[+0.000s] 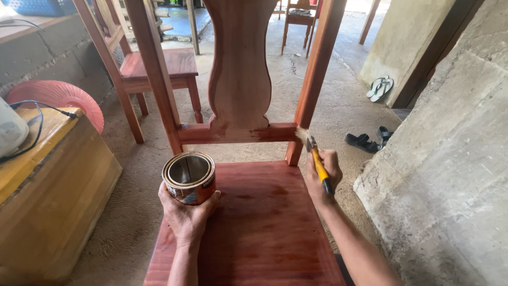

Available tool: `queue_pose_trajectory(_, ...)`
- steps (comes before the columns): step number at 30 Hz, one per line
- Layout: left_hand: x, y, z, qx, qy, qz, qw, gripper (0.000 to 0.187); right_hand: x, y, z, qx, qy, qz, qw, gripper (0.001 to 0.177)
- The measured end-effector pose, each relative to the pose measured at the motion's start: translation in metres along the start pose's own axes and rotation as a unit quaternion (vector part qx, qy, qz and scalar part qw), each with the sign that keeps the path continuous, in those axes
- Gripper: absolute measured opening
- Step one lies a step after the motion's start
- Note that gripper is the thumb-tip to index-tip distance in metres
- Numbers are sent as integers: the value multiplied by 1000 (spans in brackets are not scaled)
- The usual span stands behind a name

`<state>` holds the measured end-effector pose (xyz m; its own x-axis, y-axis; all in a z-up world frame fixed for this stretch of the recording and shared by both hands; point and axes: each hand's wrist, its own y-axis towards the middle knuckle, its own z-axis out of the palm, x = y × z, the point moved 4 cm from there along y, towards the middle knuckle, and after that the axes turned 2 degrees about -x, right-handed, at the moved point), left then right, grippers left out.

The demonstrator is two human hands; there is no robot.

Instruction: Painting or applying varnish to a wooden chair using a brush.

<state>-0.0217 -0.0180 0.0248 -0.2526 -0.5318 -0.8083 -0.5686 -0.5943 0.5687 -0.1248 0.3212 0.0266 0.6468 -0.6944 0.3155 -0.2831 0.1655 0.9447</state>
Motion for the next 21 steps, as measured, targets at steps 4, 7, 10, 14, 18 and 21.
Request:
queue_pose_trajectory(4,4,3,1,0,-11,-1,1000,116,13,-5,11,-46,-54,-51,996,17)
queue_pose_trajectory(7,5,2,2,2,-7,10,1000,117,21,-12,30,-28,-84,-63,994,17)
queue_pose_trajectory(10,4,3,1,4,-11,14,1000,118,40,-6,38,26,-35,-50,998,16)
queue_pose_trajectory(14,-2,2,1,13,-21,7,1000,118,36,1,39,95,153,23,983,16)
queue_pose_trajectory(18,-1,2,0,7,-27,5,1000,117,2,2,31,92,198,42,975,14)
queue_pose_trajectory(21,-1,2,0,12,-28,-4,1000,117,-17,-1,15,53,129,43,989,15)
